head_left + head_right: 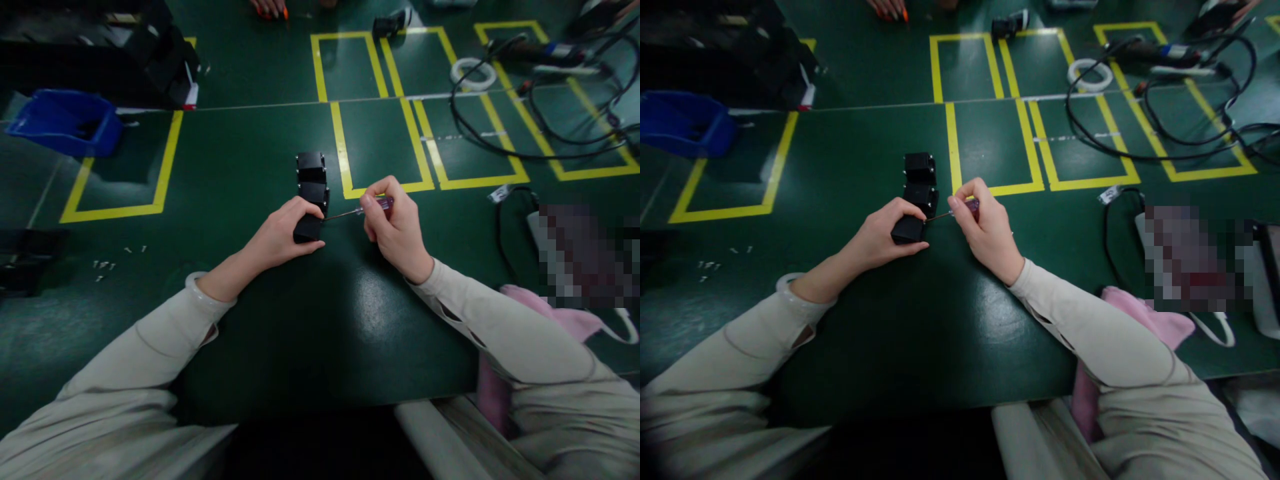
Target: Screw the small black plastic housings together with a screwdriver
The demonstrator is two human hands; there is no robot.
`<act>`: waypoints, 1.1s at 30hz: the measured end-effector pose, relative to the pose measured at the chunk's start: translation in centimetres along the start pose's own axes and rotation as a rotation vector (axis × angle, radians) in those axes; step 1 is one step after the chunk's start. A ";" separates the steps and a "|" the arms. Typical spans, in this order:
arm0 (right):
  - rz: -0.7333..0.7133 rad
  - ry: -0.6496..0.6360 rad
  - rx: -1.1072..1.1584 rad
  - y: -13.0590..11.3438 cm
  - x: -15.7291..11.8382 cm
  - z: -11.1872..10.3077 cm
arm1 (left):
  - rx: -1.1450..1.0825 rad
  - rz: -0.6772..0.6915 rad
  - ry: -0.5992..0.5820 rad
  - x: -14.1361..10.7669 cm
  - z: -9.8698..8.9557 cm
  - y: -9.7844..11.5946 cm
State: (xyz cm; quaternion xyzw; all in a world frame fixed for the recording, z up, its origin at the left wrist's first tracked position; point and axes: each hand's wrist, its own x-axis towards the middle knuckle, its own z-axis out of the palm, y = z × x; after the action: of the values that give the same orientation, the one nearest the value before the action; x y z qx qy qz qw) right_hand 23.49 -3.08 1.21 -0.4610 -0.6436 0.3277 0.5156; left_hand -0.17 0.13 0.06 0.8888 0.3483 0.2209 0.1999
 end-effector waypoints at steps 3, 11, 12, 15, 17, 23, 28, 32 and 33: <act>0.002 0.004 0.015 0.1 0.0 0.1 | -0.004 -0.007 0.001 0.0 0.0 0.1; -0.004 0.009 0.037 0.2 0.0 0.2 | -0.002 0.003 0.004 0.0 0.0 0.0; -0.006 0.006 0.033 0.1 0.0 0.1 | -0.002 0.002 0.002 0.0 0.0 0.0; -0.009 0.006 0.026 0.0 0.0 0.1 | -0.003 0.007 0.006 0.0 0.0 0.0; -0.002 0.005 0.023 0.1 0.0 0.1 | -0.006 0.000 0.006 0.0 0.0 0.0; -0.001 0.013 0.038 0.4 0.0 0.2 | -0.009 0.003 0.010 0.0 0.0 0.1; -0.014 0.004 0.018 0.2 0.0 0.1 | -0.009 0.002 0.006 0.1 0.0 0.1; 0.002 0.008 0.041 0.4 -0.1 0.3 | -0.010 -0.005 0.000 0.1 0.0 0.0; 0.000 0.015 0.048 0.5 -0.1 0.3 | -0.009 -0.008 -0.002 0.1 0.0 0.0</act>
State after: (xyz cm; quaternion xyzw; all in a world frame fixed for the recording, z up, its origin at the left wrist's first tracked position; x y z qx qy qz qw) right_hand 23.32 -2.97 0.67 -0.4511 -0.6315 0.3396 0.5314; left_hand -0.09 0.16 0.06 0.8867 0.3507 0.2205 0.2051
